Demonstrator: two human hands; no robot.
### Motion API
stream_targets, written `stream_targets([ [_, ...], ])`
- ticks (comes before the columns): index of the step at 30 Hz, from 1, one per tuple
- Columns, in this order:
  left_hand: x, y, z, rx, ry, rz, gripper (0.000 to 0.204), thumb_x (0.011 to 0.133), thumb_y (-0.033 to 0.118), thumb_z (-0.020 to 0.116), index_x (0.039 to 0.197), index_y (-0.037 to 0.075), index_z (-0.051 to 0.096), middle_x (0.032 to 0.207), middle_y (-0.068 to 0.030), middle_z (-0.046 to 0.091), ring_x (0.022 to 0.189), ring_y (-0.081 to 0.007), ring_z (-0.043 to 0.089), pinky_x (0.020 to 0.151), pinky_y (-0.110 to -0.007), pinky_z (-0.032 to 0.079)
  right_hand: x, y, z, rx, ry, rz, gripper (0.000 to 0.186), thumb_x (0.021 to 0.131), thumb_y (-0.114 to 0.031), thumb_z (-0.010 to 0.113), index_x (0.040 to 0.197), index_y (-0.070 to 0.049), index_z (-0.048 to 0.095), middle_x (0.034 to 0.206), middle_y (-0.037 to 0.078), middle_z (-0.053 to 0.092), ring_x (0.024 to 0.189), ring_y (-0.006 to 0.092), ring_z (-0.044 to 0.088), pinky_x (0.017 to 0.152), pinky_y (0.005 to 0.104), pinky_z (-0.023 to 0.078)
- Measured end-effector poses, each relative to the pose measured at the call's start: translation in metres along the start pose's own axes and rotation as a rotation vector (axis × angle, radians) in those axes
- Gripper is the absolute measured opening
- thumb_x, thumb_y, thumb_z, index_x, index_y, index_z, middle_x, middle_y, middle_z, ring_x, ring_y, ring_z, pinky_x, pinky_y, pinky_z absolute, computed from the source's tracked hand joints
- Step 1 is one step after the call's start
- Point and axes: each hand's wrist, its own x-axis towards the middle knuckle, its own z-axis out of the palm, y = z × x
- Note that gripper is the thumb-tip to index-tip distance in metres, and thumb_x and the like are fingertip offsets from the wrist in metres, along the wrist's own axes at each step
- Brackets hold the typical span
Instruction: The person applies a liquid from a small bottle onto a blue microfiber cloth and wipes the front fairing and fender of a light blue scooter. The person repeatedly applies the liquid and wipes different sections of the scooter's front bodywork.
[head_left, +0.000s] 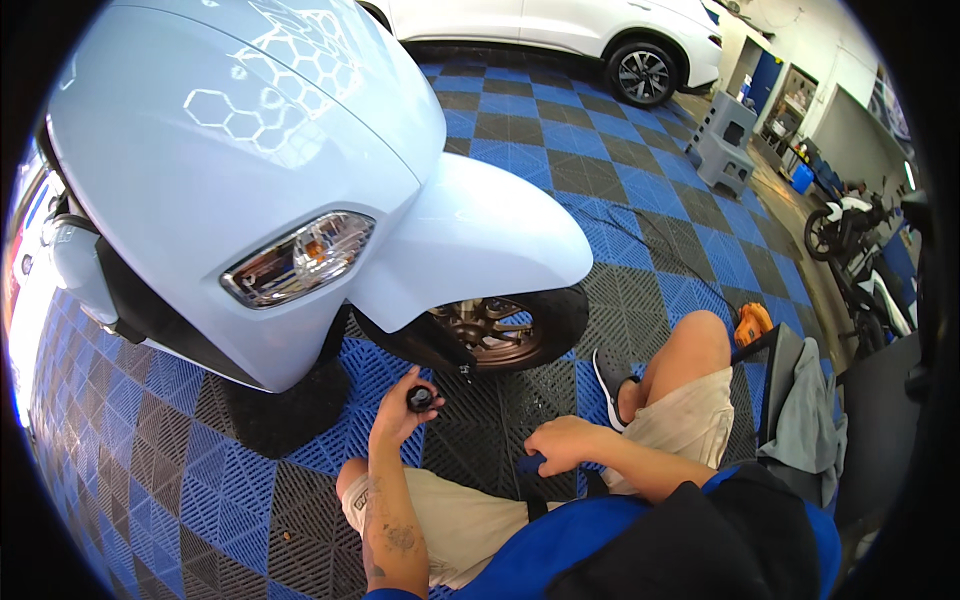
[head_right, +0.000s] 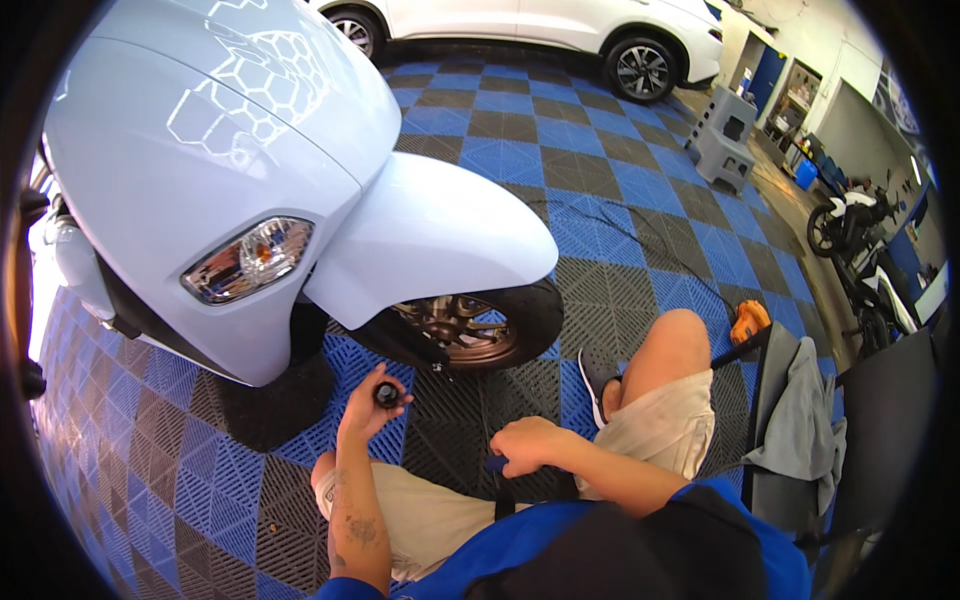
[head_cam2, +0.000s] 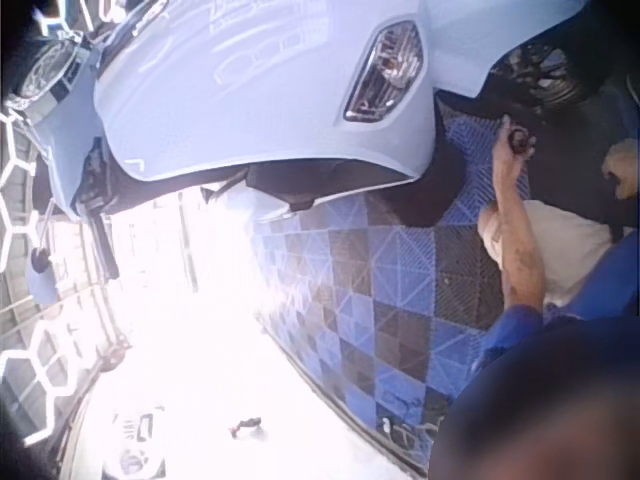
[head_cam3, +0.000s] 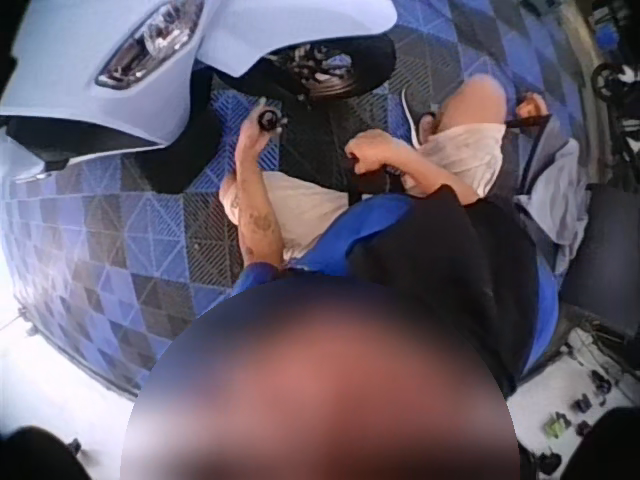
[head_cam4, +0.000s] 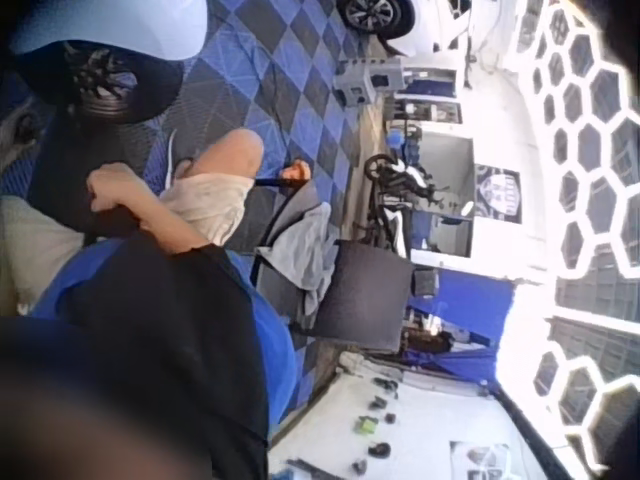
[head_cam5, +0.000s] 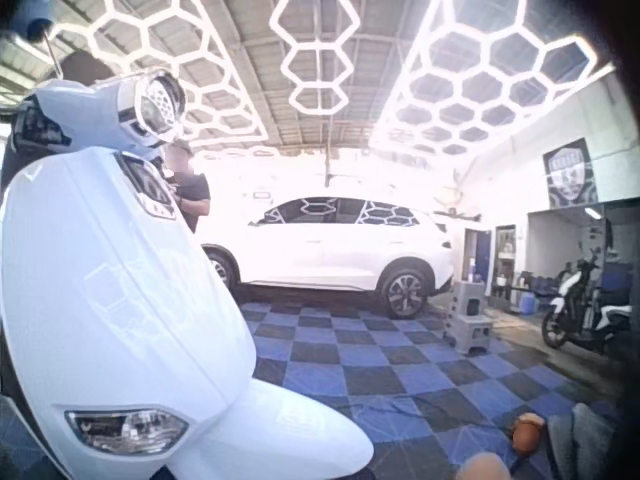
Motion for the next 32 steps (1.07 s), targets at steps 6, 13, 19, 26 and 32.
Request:
stream_targets([
  [6, 0.032, -0.008, 0.054, 0.232, -0.263, -0.125, 0.044, 0.102, 0.046, 0.061, 0.087, 0.005, 0.067, 0.084, -0.0062, 0.065, 0.079, -0.0181, 0.07, 0.06, -0.029, 0.058, -0.045, -0.008, 0.011, 0.142, 0.129, 0.102, 0.041, 0.077, -0.029, 0.073, 0.112, -0.007, 0.072, 0.109, 0.018, 0.071, 0.103, 0.037, 0.069, 0.088, 0.0469, 0.055],
  [13, 0.048, -0.018, 0.11, 0.247, -0.341, -0.08, 0.042, 0.1, 0.045, 0.064, 0.089, 0.005, 0.067, 0.083, -0.0059, 0.065, 0.075, -0.016, 0.07, 0.058, -0.028, 0.059, -0.116, -0.007, -0.032, 0.23, 0.472, 0.275, 0.04, 0.076, -0.025, 0.072, 0.111, -0.005, 0.07, 0.098, 0.016, 0.069, 0.095, 0.0364, 0.067, 0.083, 0.0449, 0.055],
  [19, 0.062, -0.026, 0.115, 0.117, -0.451, -0.123, 0.046, 0.1, 0.049, 0.064, 0.095, 0.003, 0.067, 0.091, -0.0082, 0.066, 0.085, -0.0224, 0.072, 0.069, -0.035, 0.063, -0.135, -0.007, -0.073, 0.177, 0.574, 0.081, 0.039, 0.076, -0.023, 0.07, 0.11, -0.005, 0.07, 0.096, 0.014, 0.067, 0.093, 0.0357, 0.067, 0.08, 0.0454, 0.054],
  [26, 0.059, -0.035, 0.057, -0.15, -0.734, 0.021, 0.054, 0.095, 0.041, 0.072, 0.127, 0.001, 0.055, 0.122, -0.0137, 0.057, 0.118, -0.039, 0.063, 0.097, -0.054, 0.056, -0.106, 0.036, -0.069, 0.342, 0.512, -0.039, 0.041, 0.076, -0.024, 0.07, 0.11, -0.001, 0.069, 0.101, 0.019, 0.069, 0.093, 0.0361, 0.068, 0.081, 0.0451, 0.053],
  [32, 0.071, -0.024, 0.036, 0.216, -0.688, 0.066, 0.072, 0.081, 0.034, 0.086, 0.136, 0.004, 0.048, 0.13, -0.0124, 0.052, 0.129, -0.0392, 0.058, 0.109, -0.064, 0.044, -0.198, 0.106, -0.087, 0.834, 0.685, -0.057, 0.033, 0.082, -0.019, 0.07, 0.113, -0.007, 0.072, 0.102, 0.015, 0.076, 0.087, 0.0309, 0.072, 0.076, 0.0433, 0.056],
])
